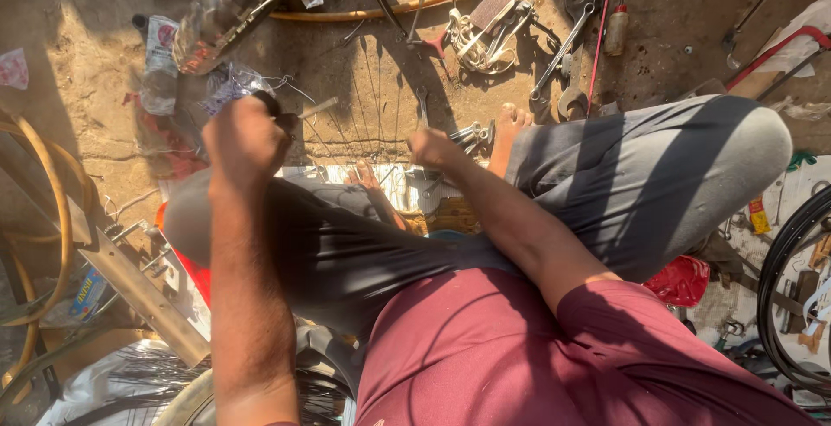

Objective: The person sits on the ground and repairs a bicycle wheel using a screwdriver and pliers. They manipulate the wheel's components, specifically the brake assembly, while surrounded by various tools and parts.

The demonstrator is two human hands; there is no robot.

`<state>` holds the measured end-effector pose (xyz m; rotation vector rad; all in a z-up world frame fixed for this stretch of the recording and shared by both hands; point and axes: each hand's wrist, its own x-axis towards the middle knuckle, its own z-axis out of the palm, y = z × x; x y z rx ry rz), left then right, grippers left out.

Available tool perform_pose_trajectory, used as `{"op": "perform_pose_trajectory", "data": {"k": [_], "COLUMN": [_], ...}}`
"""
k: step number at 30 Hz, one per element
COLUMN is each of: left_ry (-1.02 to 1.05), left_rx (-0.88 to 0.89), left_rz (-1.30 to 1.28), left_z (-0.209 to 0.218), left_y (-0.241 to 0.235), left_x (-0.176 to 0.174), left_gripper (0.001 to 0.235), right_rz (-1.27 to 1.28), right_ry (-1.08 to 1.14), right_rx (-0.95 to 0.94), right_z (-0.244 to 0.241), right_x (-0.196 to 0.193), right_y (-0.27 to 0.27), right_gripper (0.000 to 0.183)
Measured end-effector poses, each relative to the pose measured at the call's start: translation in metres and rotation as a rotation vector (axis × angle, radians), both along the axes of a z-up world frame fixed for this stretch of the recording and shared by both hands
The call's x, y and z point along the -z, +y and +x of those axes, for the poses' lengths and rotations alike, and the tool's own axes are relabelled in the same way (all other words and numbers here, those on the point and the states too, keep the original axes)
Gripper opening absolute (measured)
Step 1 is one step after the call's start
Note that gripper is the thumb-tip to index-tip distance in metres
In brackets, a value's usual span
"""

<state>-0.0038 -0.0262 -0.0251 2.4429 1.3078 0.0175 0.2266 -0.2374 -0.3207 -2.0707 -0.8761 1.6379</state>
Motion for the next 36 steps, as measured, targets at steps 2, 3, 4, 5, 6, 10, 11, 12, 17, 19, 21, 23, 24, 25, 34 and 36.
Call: {"op": "perform_pose_trajectory", "data": {"k": [2,3,4,5,6,10,11,12,17,19,21,23,24,25,34,36], "left_ry": [-0.08,-0.191,-0.199,-0.207,-0.44,-0.998,-1.024,-1.049,-1.29,-1.243,-1.204,-1.213,-1.238,-1.26,-0.545,-0.703], "left_rx": [0.016,0.054,0.014,-0.026,0.004,-0.057,-0.112,-0.161,-0.184,-0.187,-0.196,-0.225,-0.247,-0.268,0.076,-0.007], "left_rz": [-0.146,-0.135,-0.184,-0.233,-0.247,-0.209,-0.259,-0.316,-0.345,-0.25,-0.068,-0.068,-0.163,-0.258,0.165,-0.109], "left_z": [0.018,0.029,0.04,0.055,0.068,0.117,0.121,0.127,0.149,0.149,0.151,0.154,0.155,0.157,0.158,0.157], "left_y": [-0.002,-0.001,0.003,0.005,0.008,0.026,0.027,0.029,0.037,0.037,0.032,0.034,0.036,0.039,0.073,0.073], "left_x": [0.011,0.014,0.017,0.02,0.022,0.029,0.033,0.039,0.071,0.078,0.084,0.091,0.096,0.103,0.145,0.146], "left_gripper": [0.031,0.035,0.033,0.03,0.026,0.021,0.023,0.025,0.019,0.018,0.013,0.014,0.016,0.019,0.017,0.018], "right_rz": [-0.179,-0.092,-0.004,0.088,0.156,0.247,0.242,0.229,0.219,0.23,0.218,0.164,0.242,0.319,0.103,0.095], "right_ry": [-0.382,-0.565,-0.745,-0.924,-0.947,-0.628,-0.504,-0.417,-0.153,-0.101,-0.057,-0.019,0.029,0.077,0.42,0.414], "right_rx": [-0.526,-0.675,-0.824,-0.973,-0.947,-0.585,-0.461,-0.365,-0.013,0.068,0.151,0.249,0.215,0.181,0.355,0.357], "right_z": [-0.028,-0.037,-0.045,-0.051,-0.054,-0.057,-0.058,-0.055,-0.038,-0.029,-0.021,-0.013,-0.006,0.005,0.002,0.0], "right_x": [0.021,0.03,0.037,0.04,0.04,0.01,0.003,-0.003,-0.017,-0.022,-0.031,-0.052,-0.067,-0.087,-0.223,-0.225], "right_y": [-0.003,-0.005,-0.009,-0.014,-0.016,-0.021,-0.019,-0.015,0.0,0.012,0.023,0.038,0.046,0.053,0.053,0.046], "right_gripper": [0.02,0.015,0.01,0.007,0.008,0.01,0.011,0.011,0.014,0.015,0.016,0.023,0.024,0.025,0.043,0.044]}}
